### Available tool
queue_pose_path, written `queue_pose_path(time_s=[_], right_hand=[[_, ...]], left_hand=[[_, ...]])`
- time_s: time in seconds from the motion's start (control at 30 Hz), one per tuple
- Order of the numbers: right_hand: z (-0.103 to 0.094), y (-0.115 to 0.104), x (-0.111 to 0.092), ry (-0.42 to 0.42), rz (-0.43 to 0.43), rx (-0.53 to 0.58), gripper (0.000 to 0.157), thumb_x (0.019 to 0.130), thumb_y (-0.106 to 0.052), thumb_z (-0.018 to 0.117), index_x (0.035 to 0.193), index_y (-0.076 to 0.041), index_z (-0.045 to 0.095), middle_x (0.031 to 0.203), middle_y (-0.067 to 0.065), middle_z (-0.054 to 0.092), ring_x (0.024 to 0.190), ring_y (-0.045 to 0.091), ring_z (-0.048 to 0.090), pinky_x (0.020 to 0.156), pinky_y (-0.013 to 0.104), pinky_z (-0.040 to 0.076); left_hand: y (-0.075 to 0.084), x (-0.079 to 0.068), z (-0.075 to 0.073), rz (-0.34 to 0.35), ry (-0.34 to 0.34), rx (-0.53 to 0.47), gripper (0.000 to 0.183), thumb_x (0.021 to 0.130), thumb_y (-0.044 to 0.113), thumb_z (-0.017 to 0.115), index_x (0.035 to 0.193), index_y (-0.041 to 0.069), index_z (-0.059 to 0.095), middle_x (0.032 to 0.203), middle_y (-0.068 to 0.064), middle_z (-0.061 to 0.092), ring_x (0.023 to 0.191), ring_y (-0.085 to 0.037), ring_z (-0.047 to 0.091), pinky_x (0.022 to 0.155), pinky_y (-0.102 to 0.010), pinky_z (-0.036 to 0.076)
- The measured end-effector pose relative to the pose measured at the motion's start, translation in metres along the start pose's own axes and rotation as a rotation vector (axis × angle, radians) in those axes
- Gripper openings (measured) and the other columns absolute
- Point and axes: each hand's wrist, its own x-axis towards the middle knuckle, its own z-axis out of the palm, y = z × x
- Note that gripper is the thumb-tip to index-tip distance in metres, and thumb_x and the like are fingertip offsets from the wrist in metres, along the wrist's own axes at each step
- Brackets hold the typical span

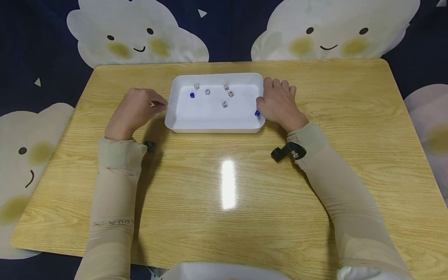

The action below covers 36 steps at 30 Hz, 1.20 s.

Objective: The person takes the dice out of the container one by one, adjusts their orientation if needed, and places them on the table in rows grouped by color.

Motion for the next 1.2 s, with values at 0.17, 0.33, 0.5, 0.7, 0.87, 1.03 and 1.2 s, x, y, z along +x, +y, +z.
queue_pose_path(time_s=[0.17,0.33,0.5,0.7,0.87,1.03,1.2], right_hand=[[0.000,0.000,0.000,-0.002,-0.002,-0.005,0.046,0.100,-0.027,0.033,0.133,0.004,0.040,0.121,0.026,0.047,0.107,0.045,0.035,0.092,0.057,0.024],[0.000,-0.001,0.000,0.003,-0.007,-0.002,0.045,0.100,-0.027,0.032,0.132,0.004,0.040,0.120,0.025,0.046,0.107,0.044,0.035,0.092,0.056,0.024],[0.000,0.000,0.000,-0.002,-0.007,-0.006,0.046,0.100,-0.027,0.032,0.133,0.005,0.040,0.120,0.025,0.046,0.107,0.045,0.035,0.091,0.056,0.025],[0.001,0.000,0.000,-0.008,0.003,-0.006,0.048,0.100,-0.027,0.032,0.135,0.005,0.039,0.121,0.026,0.046,0.108,0.045,0.035,0.091,0.056,0.024],[0.001,-0.001,0.001,-0.004,0.000,-0.001,0.046,0.100,-0.027,0.033,0.133,0.004,0.040,0.120,0.025,0.046,0.107,0.045,0.035,0.091,0.056,0.024],[0.000,-0.001,0.001,-0.001,0.002,0.000,0.046,0.100,-0.027,0.033,0.133,0.004,0.040,0.119,0.025,0.046,0.107,0.045,0.035,0.091,0.056,0.024],[0.001,0.001,0.001,-0.009,0.005,0.000,0.046,0.100,-0.027,0.032,0.133,0.005,0.040,0.120,0.025,0.046,0.107,0.045,0.035,0.091,0.056,0.024]], left_hand=[[-0.005,-0.003,-0.005,-0.008,0.013,-0.017,0.018,0.097,0.003,0.066,0.108,0.000,0.080,0.114,-0.019,0.078,0.103,-0.033,0.072,0.095,-0.046,0.057],[-0.016,-0.005,-0.008,-0.031,0.006,-0.059,0.017,0.098,0.006,0.067,0.109,-0.001,0.079,0.113,-0.021,0.077,0.100,-0.034,0.072,0.092,-0.046,0.057],[-0.029,-0.006,-0.006,-0.043,0.018,-0.085,0.016,0.097,0.007,0.070,0.108,-0.002,0.079,0.113,-0.022,0.076,0.100,-0.035,0.072,0.092,-0.047,0.057],[-0.041,-0.004,0.000,-0.101,0.007,-0.081,0.017,0.096,0.007,0.072,0.109,-0.001,0.079,0.114,-0.023,0.076,0.101,-0.036,0.071,0.092,-0.049,0.057],[-0.050,-0.003,0.006,-0.124,0.011,-0.070,0.017,0.095,0.002,0.071,0.109,-0.001,0.079,0.115,-0.022,0.076,0.102,-0.036,0.071,0.091,-0.049,0.057],[-0.055,-0.003,0.009,-0.145,-0.007,-0.071,0.019,0.096,0.003,0.069,0.112,0.000,0.078,0.117,-0.022,0.076,0.102,-0.035,0.070,0.087,-0.047,0.057],[-0.063,0.000,0.015,-0.149,-0.024,-0.095,0.021,0.096,0.001,0.066,0.115,-0.002,0.076,0.116,-0.024,0.075,0.106,-0.038,0.071,0.091,-0.050,0.057]])
